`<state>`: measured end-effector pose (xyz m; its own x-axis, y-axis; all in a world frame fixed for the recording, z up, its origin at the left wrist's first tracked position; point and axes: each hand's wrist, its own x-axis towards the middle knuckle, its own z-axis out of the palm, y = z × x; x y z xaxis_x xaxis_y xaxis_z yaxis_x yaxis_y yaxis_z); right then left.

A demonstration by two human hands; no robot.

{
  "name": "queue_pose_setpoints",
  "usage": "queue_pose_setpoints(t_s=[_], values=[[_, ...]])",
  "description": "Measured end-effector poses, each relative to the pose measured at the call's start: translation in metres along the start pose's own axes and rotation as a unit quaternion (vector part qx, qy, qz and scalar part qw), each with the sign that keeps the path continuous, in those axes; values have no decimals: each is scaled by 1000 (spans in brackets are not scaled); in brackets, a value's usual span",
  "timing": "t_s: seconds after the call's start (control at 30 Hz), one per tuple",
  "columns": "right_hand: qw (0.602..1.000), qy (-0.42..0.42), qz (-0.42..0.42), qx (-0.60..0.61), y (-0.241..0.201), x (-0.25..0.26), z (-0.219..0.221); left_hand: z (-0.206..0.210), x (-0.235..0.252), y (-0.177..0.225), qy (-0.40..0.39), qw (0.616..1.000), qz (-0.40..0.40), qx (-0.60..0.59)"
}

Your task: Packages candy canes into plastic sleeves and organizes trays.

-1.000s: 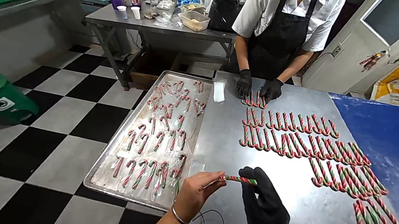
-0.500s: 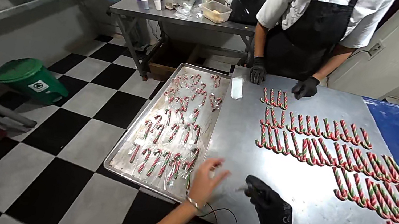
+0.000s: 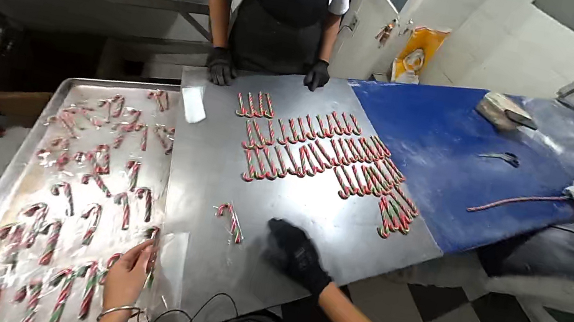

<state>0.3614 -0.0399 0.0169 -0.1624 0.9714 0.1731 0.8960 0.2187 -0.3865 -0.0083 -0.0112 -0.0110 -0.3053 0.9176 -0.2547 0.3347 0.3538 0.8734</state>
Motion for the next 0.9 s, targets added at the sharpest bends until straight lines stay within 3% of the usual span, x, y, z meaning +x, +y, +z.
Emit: queue_pose_setpoints(t_s=[0.07,0.13,0.17,0.27,0.37,0.5,0.6,0.7,0.9], values=[[989,2,127,-74,65,5,-45,-3,-3,4,15,1000,-5,9],[949,42,289,-121,135,3,-75,-5,-7,9,35,999,-1,23],[920,25,366,-139,161,3,-87,-5,-9,11,43,999,1,27],[864,-37,476,-157,181,11,-97,-7,-10,13,54,998,15,28],[860,-49,476,-176,139,26,-77,-13,-14,27,46,999,21,13],[917,-76,373,-122,49,30,-42,-18,-19,47,39,998,51,-24],[938,-107,309,-116,1,35,-24,-17,-23,58,23,994,98,-31],[948,-108,283,-98,-21,40,-13,-15,-24,63,0,990,143,1],[942,-180,249,-136,-56,49,-7,-10,-25,81,-6,991,124,-38]])
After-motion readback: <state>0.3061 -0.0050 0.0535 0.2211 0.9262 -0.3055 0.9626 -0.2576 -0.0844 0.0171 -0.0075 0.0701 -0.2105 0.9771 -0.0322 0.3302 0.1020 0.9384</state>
